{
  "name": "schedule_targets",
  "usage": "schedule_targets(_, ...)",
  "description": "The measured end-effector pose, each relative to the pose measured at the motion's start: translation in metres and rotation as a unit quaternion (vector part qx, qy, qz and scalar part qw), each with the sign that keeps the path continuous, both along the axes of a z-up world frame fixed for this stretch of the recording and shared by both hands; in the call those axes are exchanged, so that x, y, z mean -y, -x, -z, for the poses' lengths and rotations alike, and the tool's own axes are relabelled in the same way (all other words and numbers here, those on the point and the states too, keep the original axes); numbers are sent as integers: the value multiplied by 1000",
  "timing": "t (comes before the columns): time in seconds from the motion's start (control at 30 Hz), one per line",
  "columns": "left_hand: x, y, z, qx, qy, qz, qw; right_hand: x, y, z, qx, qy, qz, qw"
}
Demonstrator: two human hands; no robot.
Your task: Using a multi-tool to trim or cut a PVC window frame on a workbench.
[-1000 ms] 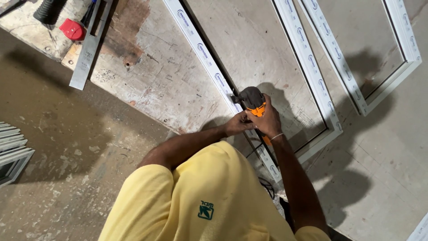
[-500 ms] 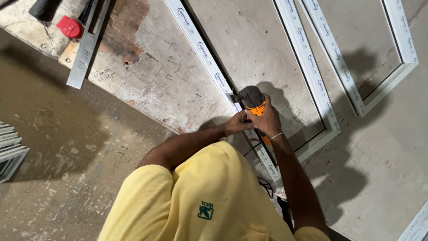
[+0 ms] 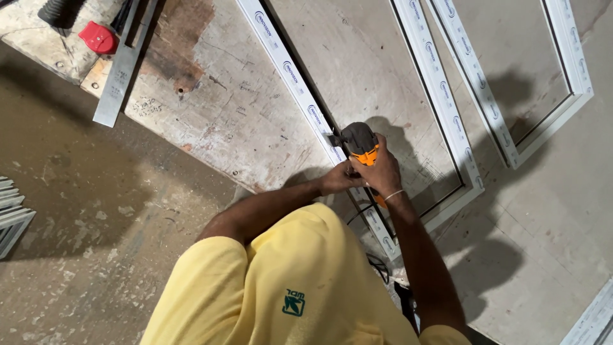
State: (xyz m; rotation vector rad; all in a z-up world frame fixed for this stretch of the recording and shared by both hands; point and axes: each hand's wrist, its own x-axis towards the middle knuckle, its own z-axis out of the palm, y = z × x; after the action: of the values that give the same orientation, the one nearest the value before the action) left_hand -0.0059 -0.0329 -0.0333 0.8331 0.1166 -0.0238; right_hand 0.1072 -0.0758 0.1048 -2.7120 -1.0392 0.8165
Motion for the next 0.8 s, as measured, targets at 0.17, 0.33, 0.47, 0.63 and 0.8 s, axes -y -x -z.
schedule_targets(0.17, -9, 0, -13, -19, -34, 45, 998, 0, -1, 3, 13, -3, -6, 1000)
schedule_targets(0.33, -10, 0, -14, -9, -37, 48, 998, -3, -1, 3, 4, 2, -5, 1000)
schedule_targets(0.47, -12, 1, -16, 16, -32, 43, 998, -4, -1, 3, 10, -1, -16, 1000)
schedule_targets(0.63, -13, 2, -17, 20, -10, 29, 999, -12, 2, -5, 10, 3, -14, 1000)
schedule_targets(0.8, -16, 3, -19, 16, -14, 33, 999, -9, 0, 2, 19, -33, -28, 999)
